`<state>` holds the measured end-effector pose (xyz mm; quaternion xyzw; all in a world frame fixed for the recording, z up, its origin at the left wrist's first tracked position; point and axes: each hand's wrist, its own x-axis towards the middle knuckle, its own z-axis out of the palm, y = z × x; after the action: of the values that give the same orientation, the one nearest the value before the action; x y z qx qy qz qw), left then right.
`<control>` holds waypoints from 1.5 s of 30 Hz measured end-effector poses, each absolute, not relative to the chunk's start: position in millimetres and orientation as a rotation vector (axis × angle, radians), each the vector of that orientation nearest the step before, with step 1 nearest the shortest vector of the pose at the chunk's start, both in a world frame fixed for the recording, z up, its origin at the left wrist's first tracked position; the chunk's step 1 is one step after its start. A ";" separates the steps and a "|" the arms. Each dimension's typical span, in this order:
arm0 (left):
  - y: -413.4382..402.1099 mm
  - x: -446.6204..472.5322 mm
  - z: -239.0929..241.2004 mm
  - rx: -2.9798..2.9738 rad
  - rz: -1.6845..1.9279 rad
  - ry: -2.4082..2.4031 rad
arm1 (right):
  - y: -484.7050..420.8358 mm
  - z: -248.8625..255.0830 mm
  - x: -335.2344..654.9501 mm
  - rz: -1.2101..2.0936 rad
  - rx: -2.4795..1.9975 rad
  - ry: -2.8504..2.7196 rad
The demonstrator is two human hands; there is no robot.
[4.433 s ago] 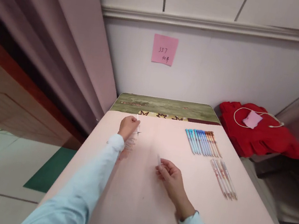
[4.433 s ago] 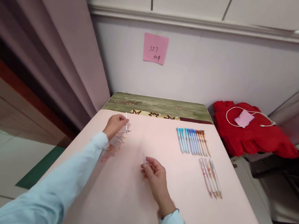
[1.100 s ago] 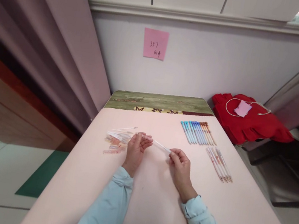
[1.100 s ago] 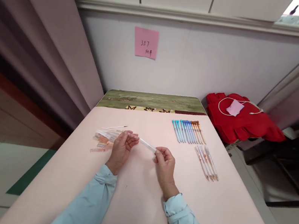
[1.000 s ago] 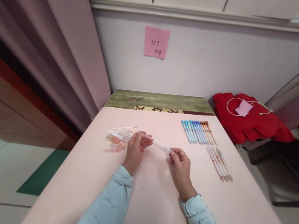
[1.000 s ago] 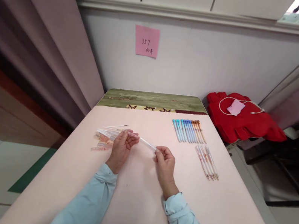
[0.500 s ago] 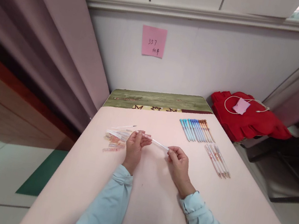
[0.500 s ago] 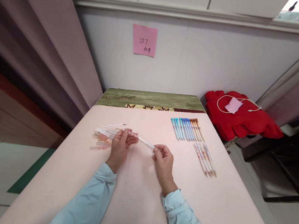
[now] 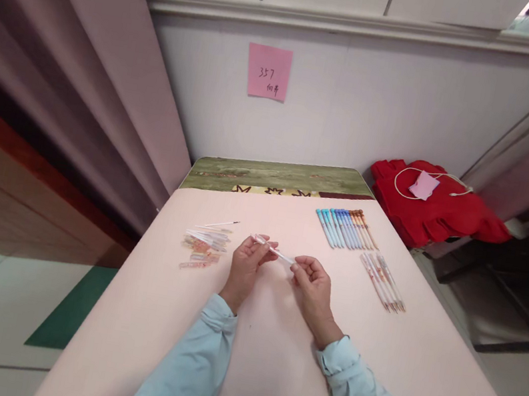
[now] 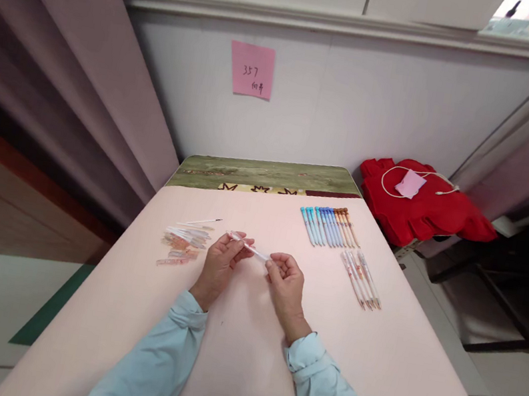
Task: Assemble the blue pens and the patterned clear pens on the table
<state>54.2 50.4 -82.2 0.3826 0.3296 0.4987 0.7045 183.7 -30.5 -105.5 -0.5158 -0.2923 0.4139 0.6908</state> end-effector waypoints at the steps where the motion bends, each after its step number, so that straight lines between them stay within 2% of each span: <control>1: 49.7 54.9 -81.6 0.829 1.112 0.717 | -30.6 -104.6 183.3 0.922 -1.155 -0.653; 17: 46.3 59.2 -80.0 0.715 1.079 0.750 | -30.0 -98.8 181.1 0.855 -1.198 -0.653; 33: 35.3 63.9 -79.6 0.867 0.987 0.720 | -34.5 -101.1 183.3 0.808 -1.407 -0.807; 45: 42.7 60.2 -83.4 0.821 1.102 0.784 | -33.1 -105.4 181.2 0.702 -1.350 -0.890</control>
<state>60.2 42.7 -83.4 0.3689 0.3524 0.4951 0.7033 181.2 -33.1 -105.4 -0.5909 -0.3896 0.3072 0.6361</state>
